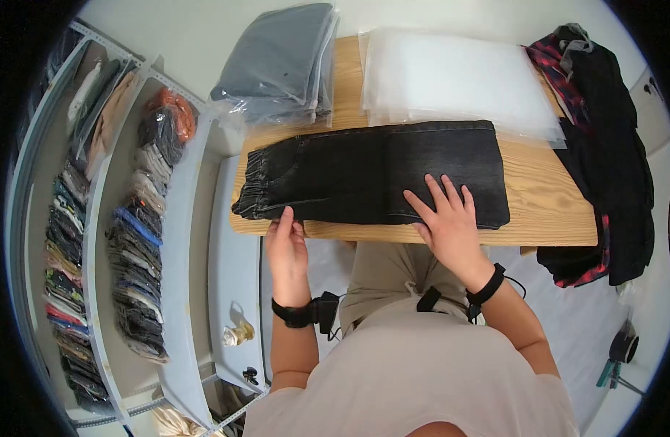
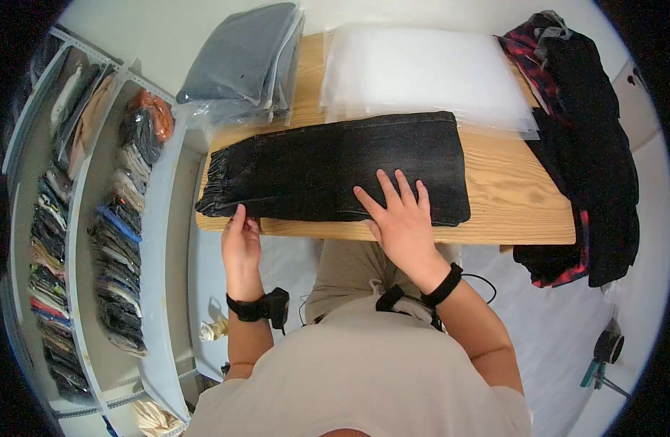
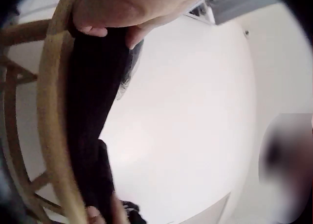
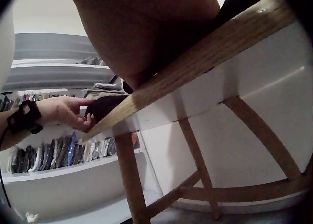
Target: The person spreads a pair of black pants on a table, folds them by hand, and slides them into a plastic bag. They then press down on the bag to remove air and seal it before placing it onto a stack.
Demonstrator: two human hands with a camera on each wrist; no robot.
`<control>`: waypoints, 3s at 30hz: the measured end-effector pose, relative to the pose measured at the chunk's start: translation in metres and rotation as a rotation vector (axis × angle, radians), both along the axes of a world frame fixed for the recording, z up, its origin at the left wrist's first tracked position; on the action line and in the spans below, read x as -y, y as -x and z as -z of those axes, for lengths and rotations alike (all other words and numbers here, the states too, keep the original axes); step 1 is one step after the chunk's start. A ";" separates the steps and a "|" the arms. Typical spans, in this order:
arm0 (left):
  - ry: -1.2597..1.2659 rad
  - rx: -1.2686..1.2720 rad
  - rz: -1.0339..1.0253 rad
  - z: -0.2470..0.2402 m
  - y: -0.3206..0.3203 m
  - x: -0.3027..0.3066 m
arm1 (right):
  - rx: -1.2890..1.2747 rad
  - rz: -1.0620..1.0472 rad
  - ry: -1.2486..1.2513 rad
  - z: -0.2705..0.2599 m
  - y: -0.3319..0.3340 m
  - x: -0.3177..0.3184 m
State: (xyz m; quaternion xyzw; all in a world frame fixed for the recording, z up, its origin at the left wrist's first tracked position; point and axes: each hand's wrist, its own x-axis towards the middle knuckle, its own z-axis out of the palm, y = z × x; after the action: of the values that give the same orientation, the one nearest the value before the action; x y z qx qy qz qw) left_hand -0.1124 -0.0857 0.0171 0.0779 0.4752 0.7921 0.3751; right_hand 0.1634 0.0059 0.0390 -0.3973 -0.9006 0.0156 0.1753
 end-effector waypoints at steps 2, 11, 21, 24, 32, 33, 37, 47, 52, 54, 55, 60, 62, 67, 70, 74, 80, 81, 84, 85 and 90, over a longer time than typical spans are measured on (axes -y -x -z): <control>0.030 0.140 0.044 0.003 0.021 -0.010 | -0.011 -0.007 -0.002 0.000 0.000 0.001; -0.031 -0.101 -0.113 -0.027 -0.019 -0.042 | -0.041 0.007 -0.014 -0.001 0.000 0.001; 0.069 -1.734 0.166 -0.086 -0.140 -0.086 | -0.143 -0.016 -0.061 0.004 -0.005 -0.001; -0.061 -2.020 0.572 -0.053 -0.158 -0.110 | 0.010 0.012 0.078 0.017 -0.008 -0.001; 0.012 -1.981 0.803 -0.055 -0.141 -0.096 | -0.108 -0.117 0.450 -0.001 -0.027 0.002; 0.013 -1.979 0.802 -0.054 -0.135 -0.088 | -0.218 -0.179 0.294 -0.003 -0.036 0.004; 0.244 -1.830 0.484 -0.033 -0.105 -0.062 | -0.701 -0.099 0.586 -0.023 -0.088 -0.007; 0.168 -1.514 0.390 -0.003 -0.104 -0.049 | -0.863 0.495 0.754 -0.014 -0.074 -0.079; 0.153 -1.680 0.342 -0.006 -0.103 -0.052 | -0.822 0.380 1.201 -0.053 -0.074 -0.084; 0.181 -1.703 0.362 -0.009 -0.103 -0.051 | -0.782 0.381 1.259 -0.063 -0.074 -0.081; 0.215 -1.728 0.382 -0.012 -0.104 -0.050 | -0.779 0.382 1.259 -0.061 -0.075 -0.079; 0.322 -1.717 0.469 -0.019 -0.104 -0.050 | -1.001 0.459 1.069 -0.030 -0.081 -0.074; 0.320 -1.709 0.490 -0.021 -0.102 -0.051 | -1.039 0.417 0.962 -0.002 -0.080 -0.074; -0.178 -0.376 0.675 -0.016 -0.079 -0.055 | -1.281 0.492 0.953 -0.018 -0.068 -0.057; 0.113 0.102 0.737 -0.032 -0.071 -0.055 | -1.364 0.623 1.045 -0.029 -0.068 -0.054; 0.162 0.085 0.875 -0.045 -0.071 -0.055 | -1.356 0.411 1.556 -0.031 -0.086 -0.053; 0.139 -0.313 0.917 -0.029 -0.073 -0.055 | -1.443 0.277 1.256 -0.031 -0.078 -0.014; 0.140 -0.381 0.931 -0.033 -0.076 -0.055 | -1.465 0.237 1.288 -0.038 -0.077 -0.010; 0.150 -0.719 1.004 -0.055 -0.071 -0.057 | -1.392 0.245 1.480 -0.031 -0.092 -0.011; 0.160 -0.982 1.058 -0.063 -0.068 -0.058 | -1.418 0.301 1.537 -0.017 -0.102 -0.010; 0.291 -0.889 1.167 -0.101 -0.051 -0.093 | -1.689 0.410 1.311 -0.002 -0.151 0.014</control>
State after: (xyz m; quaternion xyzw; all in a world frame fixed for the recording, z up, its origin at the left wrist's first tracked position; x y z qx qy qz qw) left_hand -0.0611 0.0071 0.1184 0.5798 0.5634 0.2873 0.5137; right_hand 0.3144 -0.0076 0.0408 -0.4174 -0.2227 0.7315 0.4910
